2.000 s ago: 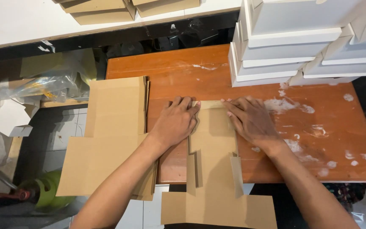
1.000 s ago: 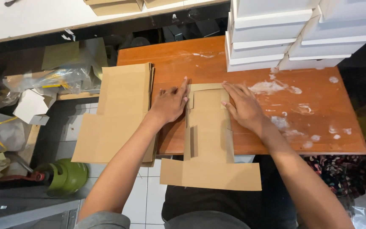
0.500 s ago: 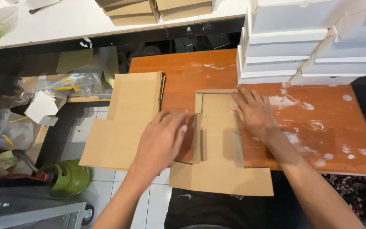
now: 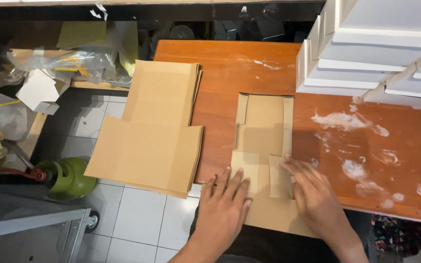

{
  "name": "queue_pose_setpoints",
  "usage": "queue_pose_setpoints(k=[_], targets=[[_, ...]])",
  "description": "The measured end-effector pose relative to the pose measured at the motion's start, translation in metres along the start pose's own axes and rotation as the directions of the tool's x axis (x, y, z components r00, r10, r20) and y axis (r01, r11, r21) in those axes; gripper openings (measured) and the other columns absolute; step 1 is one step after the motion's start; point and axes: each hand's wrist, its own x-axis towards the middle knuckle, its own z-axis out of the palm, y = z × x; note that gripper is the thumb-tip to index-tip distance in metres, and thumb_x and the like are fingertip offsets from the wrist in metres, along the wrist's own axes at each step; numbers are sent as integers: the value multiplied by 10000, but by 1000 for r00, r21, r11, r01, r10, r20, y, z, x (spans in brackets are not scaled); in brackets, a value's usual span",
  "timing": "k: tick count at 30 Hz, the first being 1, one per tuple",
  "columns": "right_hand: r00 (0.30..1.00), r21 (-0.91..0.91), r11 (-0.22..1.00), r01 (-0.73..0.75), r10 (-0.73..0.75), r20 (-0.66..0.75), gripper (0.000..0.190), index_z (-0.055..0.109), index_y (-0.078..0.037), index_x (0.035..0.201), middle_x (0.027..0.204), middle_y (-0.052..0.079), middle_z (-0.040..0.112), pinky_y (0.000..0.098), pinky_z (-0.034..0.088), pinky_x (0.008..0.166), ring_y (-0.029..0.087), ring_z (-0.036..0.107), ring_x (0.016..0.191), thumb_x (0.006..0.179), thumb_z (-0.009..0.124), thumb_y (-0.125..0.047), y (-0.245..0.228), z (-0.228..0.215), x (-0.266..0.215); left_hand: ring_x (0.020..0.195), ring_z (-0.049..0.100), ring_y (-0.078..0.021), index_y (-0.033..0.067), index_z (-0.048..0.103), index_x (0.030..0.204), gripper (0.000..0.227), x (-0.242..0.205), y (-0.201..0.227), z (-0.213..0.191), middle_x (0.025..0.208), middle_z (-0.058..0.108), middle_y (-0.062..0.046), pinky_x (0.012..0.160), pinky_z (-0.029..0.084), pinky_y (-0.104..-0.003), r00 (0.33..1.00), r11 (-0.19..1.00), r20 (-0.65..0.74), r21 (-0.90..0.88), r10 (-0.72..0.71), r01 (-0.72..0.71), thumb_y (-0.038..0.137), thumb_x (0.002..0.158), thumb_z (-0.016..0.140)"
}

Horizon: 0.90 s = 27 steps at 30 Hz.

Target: The person folds flat cardboard sheets into small rectangular boxes by hand, aligning flaps and creasing edges. Completed boxes are stacked on a nearby shelf. The person repeats the folding process with additional sheets throughout the clip.

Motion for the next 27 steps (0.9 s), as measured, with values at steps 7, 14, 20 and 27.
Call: queue_pose_setpoints(k=[7,14,20,27], targets=[[994,-581,807,106,-85,64,559,383,-187,1238,1332,-24,354,320,398,811,146,357,1189,736,464,-420,-4,18,-6,1218,256,-356,81,405,1207,435,-8,10,-6,1272,364,-194,950,192,-491,998,997,57,-68,-36,40,256,815,473],[999,-584,811,22,-1,36,522,410,-212,1227,1339,-50,351,352,377,832,166,341,1206,755,427,-435,-5,20,-5,842,509,-247,119,545,908,245,-46,15,-22,913,519,-80,704,391,-352,755,833,-368,-357,-542,423,304,763,477],[996,-404,915,-10,44,75,487,405,-223,1249,1374,-29,275,543,239,912,318,116,1298,789,444,-378,-14,5,13,588,499,-126,172,341,973,283,-53,-1,-32,671,504,37,627,405,-256,367,84,635,-430,-680,899,304,780,499],[972,-134,965,-226,232,30,483,350,-162,1265,1356,76,269,487,150,975,281,195,1250,811,404,-318,-43,-31,-2,633,543,-89,179,447,1010,283,-35,14,-26,918,552,53,523,441,-224,485,199,406,-570,-775,797,219,736,503]])
